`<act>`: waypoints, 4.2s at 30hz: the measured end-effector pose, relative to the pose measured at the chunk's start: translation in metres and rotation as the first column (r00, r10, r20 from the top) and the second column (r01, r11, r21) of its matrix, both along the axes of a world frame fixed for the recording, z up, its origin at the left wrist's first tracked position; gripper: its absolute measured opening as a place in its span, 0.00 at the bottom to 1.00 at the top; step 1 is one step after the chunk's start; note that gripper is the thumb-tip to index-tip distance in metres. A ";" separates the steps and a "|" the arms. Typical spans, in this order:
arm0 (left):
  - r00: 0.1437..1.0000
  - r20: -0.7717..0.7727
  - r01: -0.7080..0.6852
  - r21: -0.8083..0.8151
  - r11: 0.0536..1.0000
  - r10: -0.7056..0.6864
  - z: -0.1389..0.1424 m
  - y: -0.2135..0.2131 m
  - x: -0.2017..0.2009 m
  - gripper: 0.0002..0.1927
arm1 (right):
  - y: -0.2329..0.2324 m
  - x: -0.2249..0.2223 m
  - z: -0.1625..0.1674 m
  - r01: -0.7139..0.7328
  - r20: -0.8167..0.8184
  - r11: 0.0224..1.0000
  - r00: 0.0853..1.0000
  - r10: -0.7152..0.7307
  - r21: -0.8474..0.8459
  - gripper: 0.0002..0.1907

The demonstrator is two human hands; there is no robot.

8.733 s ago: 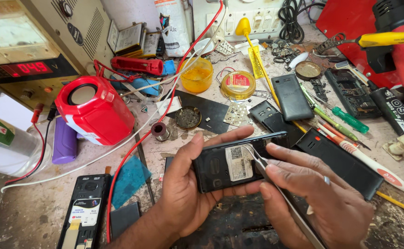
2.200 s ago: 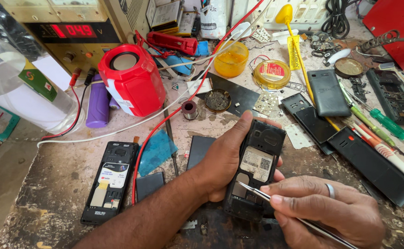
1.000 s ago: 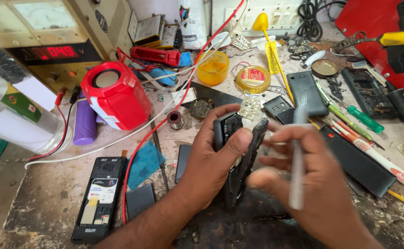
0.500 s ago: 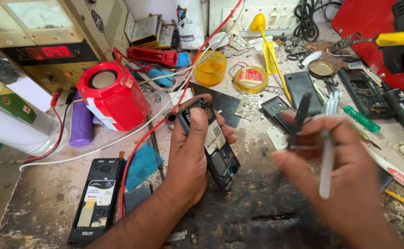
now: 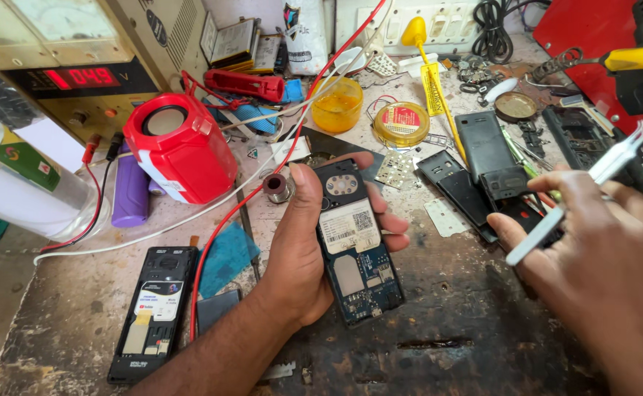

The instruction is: The person disassembles a mobile phone, removes the back cover and battery, then uses a multimeter to test the motherboard. They reconnect the display cable, reassemble the phone, and power it on to confirm the screen displays the Jio startup logo.

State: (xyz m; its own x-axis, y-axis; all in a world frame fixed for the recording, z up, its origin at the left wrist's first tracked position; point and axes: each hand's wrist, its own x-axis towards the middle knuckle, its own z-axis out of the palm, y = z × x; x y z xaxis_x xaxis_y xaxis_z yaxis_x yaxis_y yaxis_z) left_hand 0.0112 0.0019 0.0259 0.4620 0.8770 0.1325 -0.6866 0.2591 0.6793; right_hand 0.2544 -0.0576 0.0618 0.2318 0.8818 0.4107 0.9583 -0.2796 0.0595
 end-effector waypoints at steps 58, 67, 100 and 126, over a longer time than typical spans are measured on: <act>0.973 -0.172 -0.147 0.066 0.987 0.156 -0.010 0.009 0.010 0.33 | -0.008 -0.030 -0.047 -0.486 -0.836 0.771 0.136 0.532 0.411 0.22; 0.969 -0.156 -0.174 0.124 0.977 0.192 -0.007 0.010 0.011 0.35 | -0.007 -0.031 -0.036 -0.441 -0.824 0.785 0.158 0.545 0.435 0.19; 0.833 -0.544 -0.110 0.011 0.994 0.098 -0.002 0.004 0.007 0.11 | -0.016 -0.003 -0.004 -0.141 -0.439 0.965 0.869 0.228 0.222 0.31; 0.378 -0.848 0.002 0.402 0.916 0.372 0.005 0.014 -0.017 0.17 | -0.024 -0.034 -0.037 -0.580 -0.544 0.765 0.560 0.625 0.281 0.33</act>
